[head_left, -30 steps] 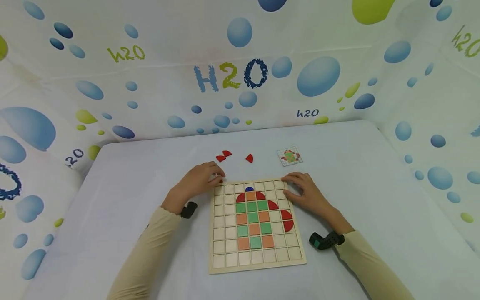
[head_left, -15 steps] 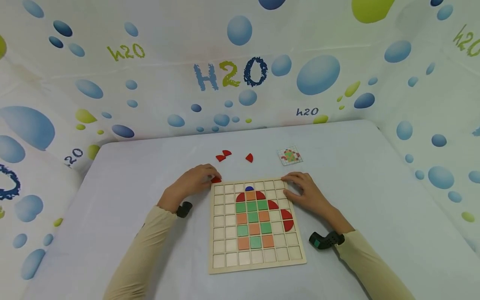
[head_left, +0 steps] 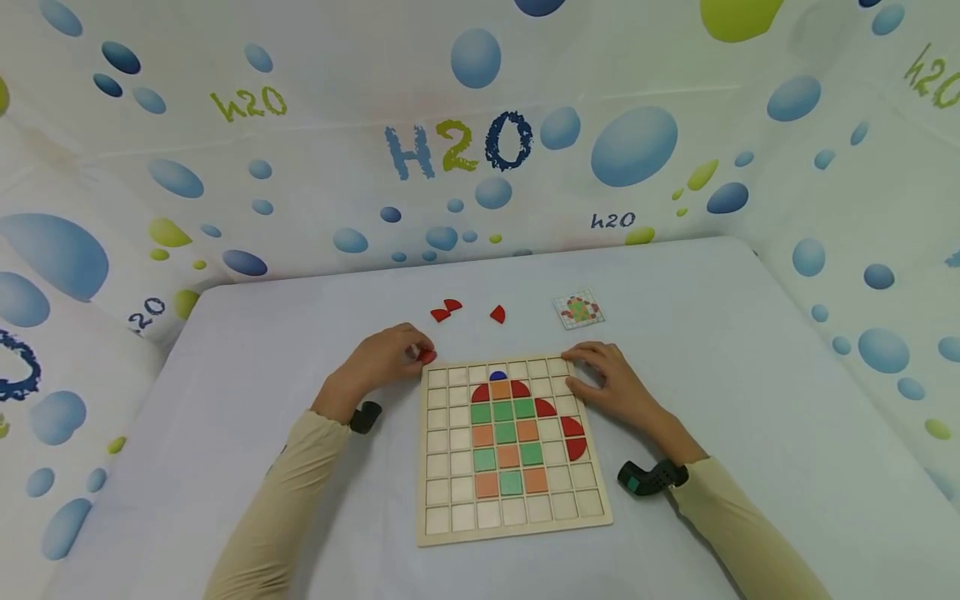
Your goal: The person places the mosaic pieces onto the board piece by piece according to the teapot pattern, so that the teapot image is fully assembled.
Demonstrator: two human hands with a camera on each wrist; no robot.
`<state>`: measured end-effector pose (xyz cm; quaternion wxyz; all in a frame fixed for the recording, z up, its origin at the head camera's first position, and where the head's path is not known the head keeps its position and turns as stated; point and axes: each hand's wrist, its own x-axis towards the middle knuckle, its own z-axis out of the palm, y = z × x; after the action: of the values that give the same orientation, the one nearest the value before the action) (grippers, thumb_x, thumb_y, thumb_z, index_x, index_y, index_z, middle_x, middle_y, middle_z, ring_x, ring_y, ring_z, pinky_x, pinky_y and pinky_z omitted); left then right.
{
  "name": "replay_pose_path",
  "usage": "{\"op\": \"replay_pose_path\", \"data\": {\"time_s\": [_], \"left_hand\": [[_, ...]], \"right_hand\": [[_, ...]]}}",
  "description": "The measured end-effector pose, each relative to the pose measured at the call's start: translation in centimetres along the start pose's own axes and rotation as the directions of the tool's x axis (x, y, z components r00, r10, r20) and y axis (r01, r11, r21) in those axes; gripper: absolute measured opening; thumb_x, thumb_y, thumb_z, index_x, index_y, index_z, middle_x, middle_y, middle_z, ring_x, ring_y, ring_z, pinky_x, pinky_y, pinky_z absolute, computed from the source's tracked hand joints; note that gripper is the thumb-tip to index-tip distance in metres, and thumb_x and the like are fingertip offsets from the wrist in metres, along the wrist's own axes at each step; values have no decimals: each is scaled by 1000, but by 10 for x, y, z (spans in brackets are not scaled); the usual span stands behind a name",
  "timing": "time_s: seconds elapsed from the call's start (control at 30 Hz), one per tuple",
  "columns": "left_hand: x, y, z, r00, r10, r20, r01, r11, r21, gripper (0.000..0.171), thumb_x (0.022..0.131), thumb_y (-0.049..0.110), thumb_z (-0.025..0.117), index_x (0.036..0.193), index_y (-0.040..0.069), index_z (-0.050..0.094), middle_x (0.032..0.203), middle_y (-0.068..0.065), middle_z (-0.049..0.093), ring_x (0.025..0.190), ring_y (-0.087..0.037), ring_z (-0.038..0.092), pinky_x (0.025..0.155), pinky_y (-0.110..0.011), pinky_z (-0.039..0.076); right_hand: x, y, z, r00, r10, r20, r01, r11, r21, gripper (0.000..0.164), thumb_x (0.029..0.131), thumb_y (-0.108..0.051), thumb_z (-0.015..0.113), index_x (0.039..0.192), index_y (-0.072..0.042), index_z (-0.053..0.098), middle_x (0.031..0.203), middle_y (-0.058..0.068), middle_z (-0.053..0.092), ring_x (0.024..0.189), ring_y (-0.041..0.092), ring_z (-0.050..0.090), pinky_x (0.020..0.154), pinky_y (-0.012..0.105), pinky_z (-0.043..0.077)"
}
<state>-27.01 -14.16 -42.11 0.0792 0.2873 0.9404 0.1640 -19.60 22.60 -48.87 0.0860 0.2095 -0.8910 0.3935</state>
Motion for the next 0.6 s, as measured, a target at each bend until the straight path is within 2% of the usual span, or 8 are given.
{"op": "replay_pose_path", "data": {"time_s": [0.23, 0.6], "left_hand": [[2, -1, -2, 1000, -3, -28, 4, 1000, 18, 27, 85, 17, 74, 110, 7, 70, 101, -4, 62, 91, -19, 59, 80, -35, 53], [1, 6, -1, 1000, -6, -23, 6, 1000, -31, 27, 84, 22, 74, 106, 8, 66, 96, -1, 61, 88, -18, 57, 75, -33, 49]], "right_hand": [[5, 3, 0, 1000, -11, -16, 11, 1000, -9, 37, 87, -11, 71, 123, -5, 64, 127, 15, 57, 111, 31, 46, 92, 52, 38], [11, 5, -2, 1000, 8, 4, -8, 1000, -11, 38, 87, -13, 71, 124, -5, 64, 128, 16, 56, 113, 32, 45, 93, 53, 38]]}}
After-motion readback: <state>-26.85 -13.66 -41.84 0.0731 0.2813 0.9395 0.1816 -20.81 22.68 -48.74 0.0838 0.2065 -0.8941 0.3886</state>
